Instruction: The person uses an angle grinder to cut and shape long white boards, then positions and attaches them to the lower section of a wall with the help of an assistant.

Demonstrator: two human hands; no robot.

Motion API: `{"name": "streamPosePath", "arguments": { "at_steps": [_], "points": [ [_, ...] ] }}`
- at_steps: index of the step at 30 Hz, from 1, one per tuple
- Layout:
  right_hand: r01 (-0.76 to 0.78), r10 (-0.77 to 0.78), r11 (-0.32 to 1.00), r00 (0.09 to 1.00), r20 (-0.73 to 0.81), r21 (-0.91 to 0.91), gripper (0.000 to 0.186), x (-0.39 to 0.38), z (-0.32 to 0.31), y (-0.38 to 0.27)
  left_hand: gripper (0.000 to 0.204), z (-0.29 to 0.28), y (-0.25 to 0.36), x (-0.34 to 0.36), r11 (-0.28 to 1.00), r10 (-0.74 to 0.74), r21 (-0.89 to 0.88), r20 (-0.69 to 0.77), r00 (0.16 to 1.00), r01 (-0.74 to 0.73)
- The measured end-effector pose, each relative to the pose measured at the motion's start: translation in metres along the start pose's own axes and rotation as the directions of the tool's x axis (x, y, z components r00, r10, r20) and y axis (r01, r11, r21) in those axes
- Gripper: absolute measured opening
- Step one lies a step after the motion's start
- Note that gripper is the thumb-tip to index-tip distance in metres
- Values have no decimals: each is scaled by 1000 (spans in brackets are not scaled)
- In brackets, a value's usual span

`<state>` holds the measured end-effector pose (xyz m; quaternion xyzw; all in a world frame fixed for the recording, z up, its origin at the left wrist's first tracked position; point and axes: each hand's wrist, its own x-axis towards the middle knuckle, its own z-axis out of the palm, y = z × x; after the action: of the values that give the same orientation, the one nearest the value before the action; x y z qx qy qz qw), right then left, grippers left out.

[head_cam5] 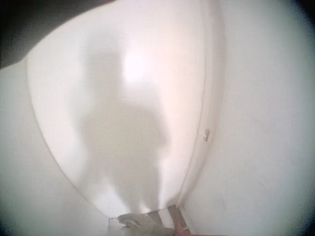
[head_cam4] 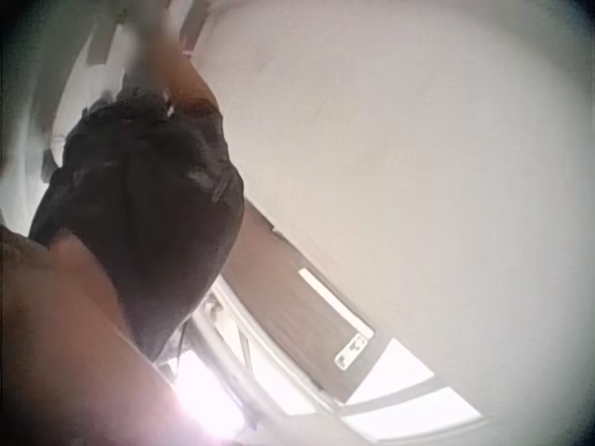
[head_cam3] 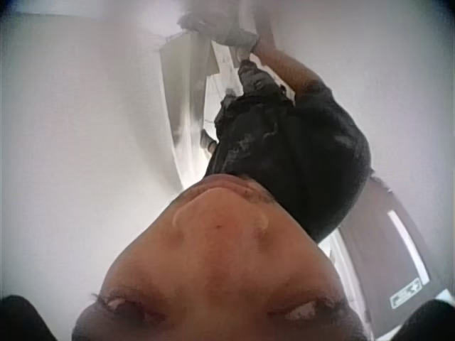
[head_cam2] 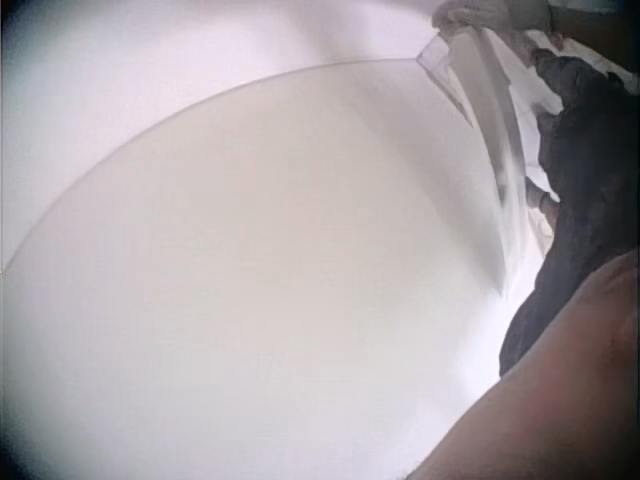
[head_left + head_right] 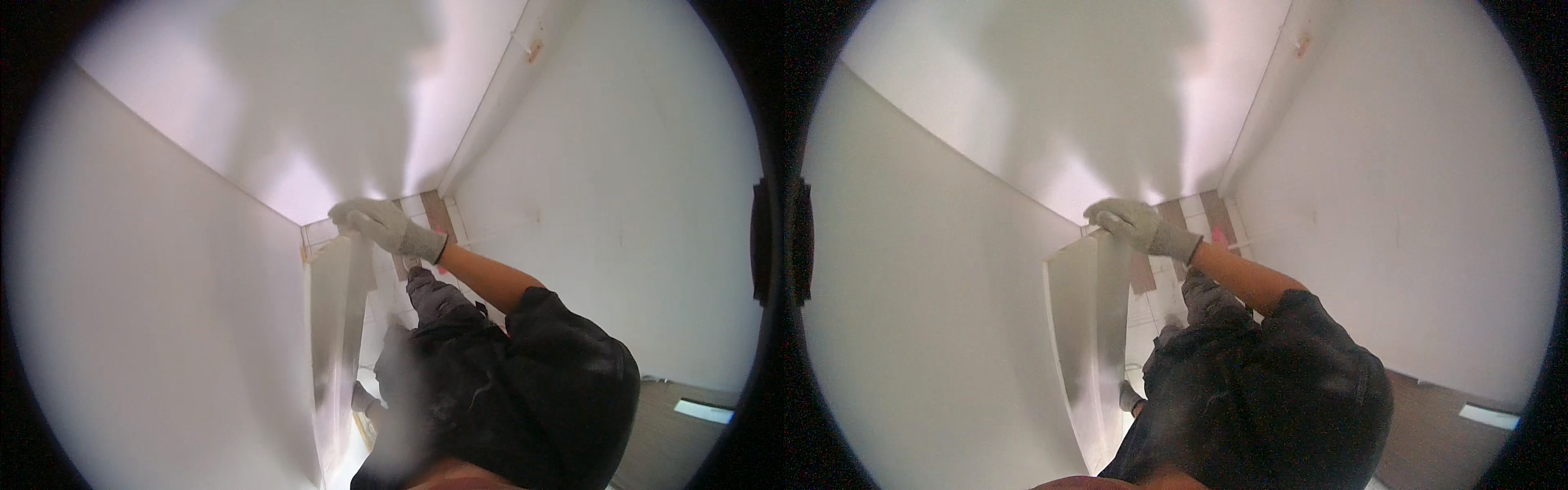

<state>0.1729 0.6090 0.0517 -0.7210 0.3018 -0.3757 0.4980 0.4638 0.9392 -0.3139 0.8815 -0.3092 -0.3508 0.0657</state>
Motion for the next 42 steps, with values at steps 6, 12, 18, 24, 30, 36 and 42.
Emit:
{"name": "streamPosePath", "arguments": {
  "at_steps": [6,12,18,24,30,36,42],
  "points": [
    [-24,-9,992,964,-265,-121,47,60,-53,3,50,-16,77,56,998,47,34,16,999,-47],
    [-236,110,970,642,-759,-58,28,140,-210,56,50,-30,160,106,990,117,75,67,991,-122],
    [-386,74,894,628,-775,-227,36,175,-253,70,50,-53,230,142,977,173,112,102,980,-184],
    [-380,52,900,581,-812,-214,30,181,-264,70,50,-62,302,176,962,228,125,127,965,-244],
    [-436,110,875,599,-793,-208,28,202,-287,78,50,-63,345,207,945,263,154,171,950,-289],
    [-400,73,888,612,-788,-229,30,219,-319,101,50,-58,378,227,935,288,157,181,940,-317],
    [-466,205,867,655,-727,-175,36,243,-340,101,49,-53,409,243,925,314,157,194,930,-345]
  ]
}}
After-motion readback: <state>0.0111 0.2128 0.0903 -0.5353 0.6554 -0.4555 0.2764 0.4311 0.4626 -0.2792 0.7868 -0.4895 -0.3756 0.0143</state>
